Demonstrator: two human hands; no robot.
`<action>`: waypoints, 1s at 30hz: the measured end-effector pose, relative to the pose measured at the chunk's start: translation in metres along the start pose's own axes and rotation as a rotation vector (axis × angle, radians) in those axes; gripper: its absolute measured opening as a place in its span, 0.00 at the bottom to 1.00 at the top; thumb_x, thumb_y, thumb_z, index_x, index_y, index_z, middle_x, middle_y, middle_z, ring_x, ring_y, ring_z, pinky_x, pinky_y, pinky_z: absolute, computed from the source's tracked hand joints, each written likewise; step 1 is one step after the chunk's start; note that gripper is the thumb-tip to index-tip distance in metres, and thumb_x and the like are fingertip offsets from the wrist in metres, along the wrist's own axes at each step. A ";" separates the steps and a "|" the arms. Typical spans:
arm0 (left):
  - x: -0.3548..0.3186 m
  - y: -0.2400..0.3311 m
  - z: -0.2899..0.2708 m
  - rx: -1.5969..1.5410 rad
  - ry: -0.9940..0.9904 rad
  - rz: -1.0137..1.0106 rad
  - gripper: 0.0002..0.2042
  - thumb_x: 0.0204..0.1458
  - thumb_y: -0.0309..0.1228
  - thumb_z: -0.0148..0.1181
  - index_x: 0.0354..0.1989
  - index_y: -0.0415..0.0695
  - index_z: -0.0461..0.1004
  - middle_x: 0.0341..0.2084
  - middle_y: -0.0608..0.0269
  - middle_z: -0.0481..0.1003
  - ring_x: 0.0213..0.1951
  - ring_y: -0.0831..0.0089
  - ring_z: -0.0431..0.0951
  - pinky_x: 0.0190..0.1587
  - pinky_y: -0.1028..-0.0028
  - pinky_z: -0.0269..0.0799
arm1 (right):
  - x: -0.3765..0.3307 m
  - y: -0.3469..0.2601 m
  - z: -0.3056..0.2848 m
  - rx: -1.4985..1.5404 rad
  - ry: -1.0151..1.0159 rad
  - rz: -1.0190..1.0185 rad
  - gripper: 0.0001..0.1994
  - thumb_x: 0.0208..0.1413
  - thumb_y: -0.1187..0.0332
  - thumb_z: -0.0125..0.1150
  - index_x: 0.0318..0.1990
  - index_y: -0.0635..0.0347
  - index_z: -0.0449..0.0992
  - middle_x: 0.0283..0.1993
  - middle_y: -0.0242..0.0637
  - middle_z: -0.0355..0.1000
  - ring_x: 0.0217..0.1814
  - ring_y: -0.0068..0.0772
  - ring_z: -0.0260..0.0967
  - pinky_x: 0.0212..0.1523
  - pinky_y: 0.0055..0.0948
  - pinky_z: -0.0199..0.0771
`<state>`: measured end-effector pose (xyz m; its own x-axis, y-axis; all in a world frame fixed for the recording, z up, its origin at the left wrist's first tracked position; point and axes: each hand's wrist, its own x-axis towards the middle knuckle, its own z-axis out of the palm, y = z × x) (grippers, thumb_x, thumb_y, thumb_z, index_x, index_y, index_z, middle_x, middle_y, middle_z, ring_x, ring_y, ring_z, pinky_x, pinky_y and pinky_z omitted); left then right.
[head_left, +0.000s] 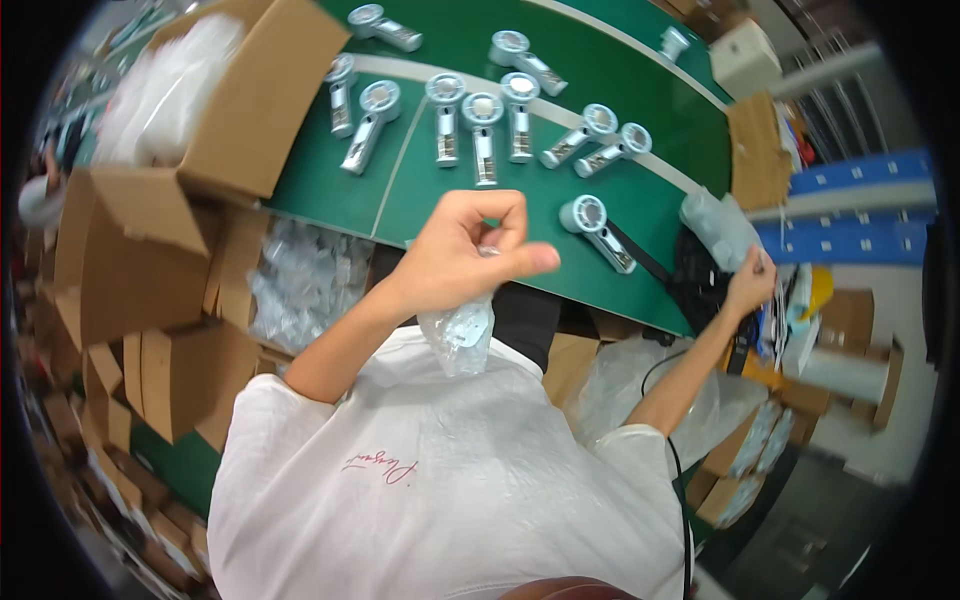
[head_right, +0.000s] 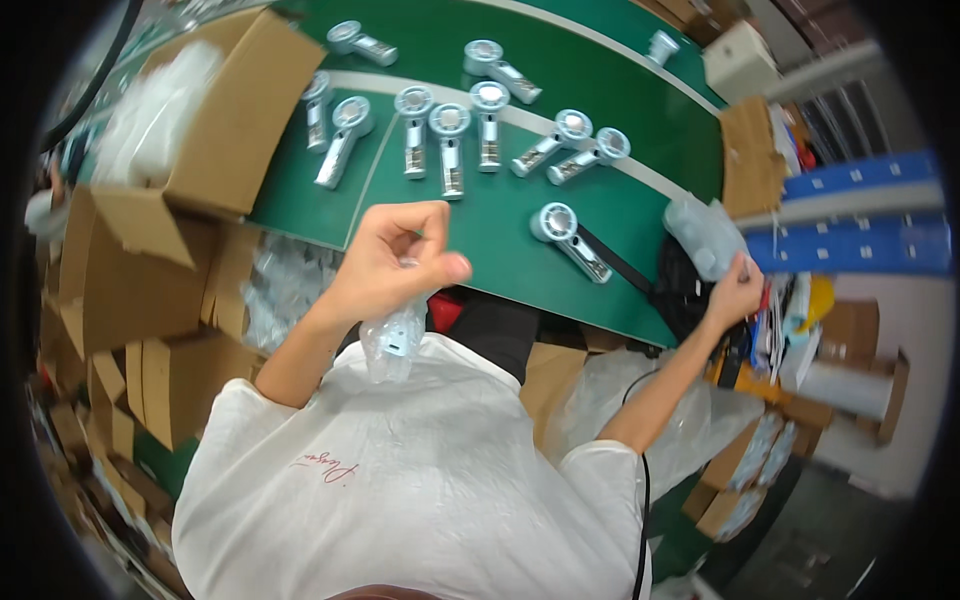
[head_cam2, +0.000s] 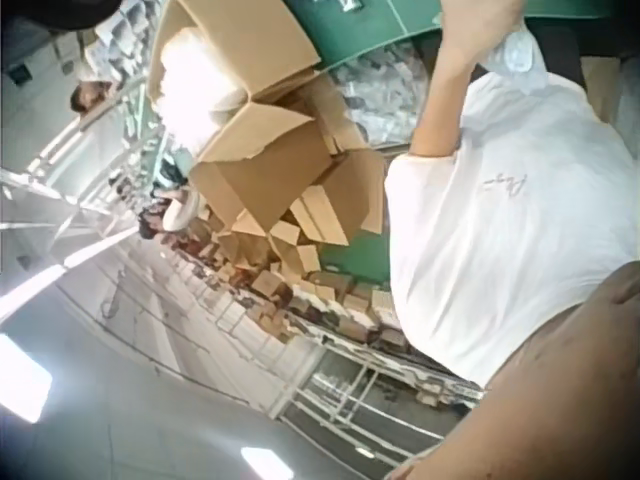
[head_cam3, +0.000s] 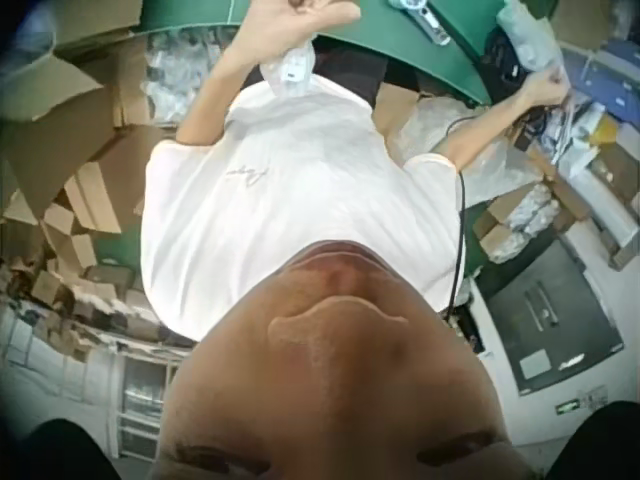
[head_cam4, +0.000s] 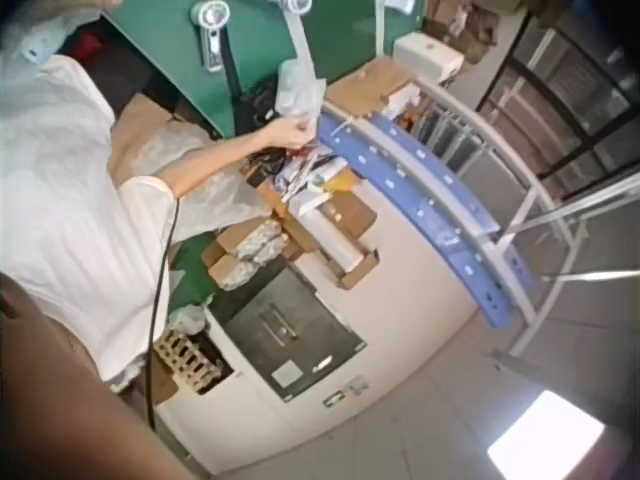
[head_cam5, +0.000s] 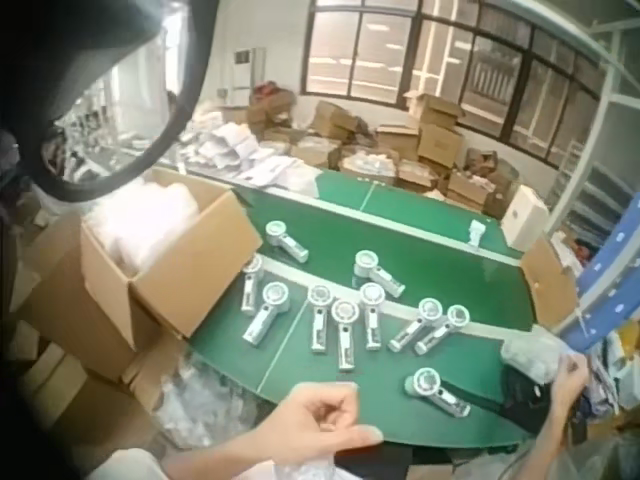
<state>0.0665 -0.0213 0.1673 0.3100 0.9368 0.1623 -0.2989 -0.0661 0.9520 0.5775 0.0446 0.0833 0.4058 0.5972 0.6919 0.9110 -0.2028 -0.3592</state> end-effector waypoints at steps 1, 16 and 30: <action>-0.009 0.003 0.000 0.017 0.004 -0.003 0.11 0.49 0.23 0.68 0.25 0.45 0.68 0.22 0.73 0.70 0.23 0.84 0.58 0.25 0.84 0.57 | 0.001 -0.037 -0.019 0.033 -0.038 -0.106 0.13 0.58 0.63 0.65 0.40 0.67 0.80 0.34 0.43 0.78 0.31 0.40 0.73 0.35 0.32 0.74; -0.154 -0.015 -0.022 0.878 0.577 0.290 0.21 0.38 0.19 0.67 0.45 0.42 0.75 0.43 0.60 0.76 0.22 0.73 0.66 0.27 0.79 0.68 | -0.214 -0.396 -0.102 1.187 -1.122 -0.571 0.10 0.44 0.82 0.63 0.37 0.67 0.79 0.31 0.36 0.69 0.25 0.29 0.60 0.26 0.26 0.61; -0.563 -0.204 -0.122 1.501 1.578 -0.700 0.07 0.46 0.29 0.63 0.30 0.38 0.77 0.30 0.49 0.76 0.29 0.51 0.74 0.36 0.60 0.71 | -0.413 -0.460 -0.077 1.406 -2.063 -0.914 0.14 0.54 0.76 0.62 0.49 0.66 0.78 0.43 0.38 0.76 0.33 0.31 0.70 0.38 0.28 0.71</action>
<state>-0.1572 -0.4937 -0.1505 -0.9075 0.3112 0.2822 0.3951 0.8603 0.3220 -0.0032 -0.1684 0.0106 -0.9970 -0.0114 0.0762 -0.0770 0.1634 -0.9835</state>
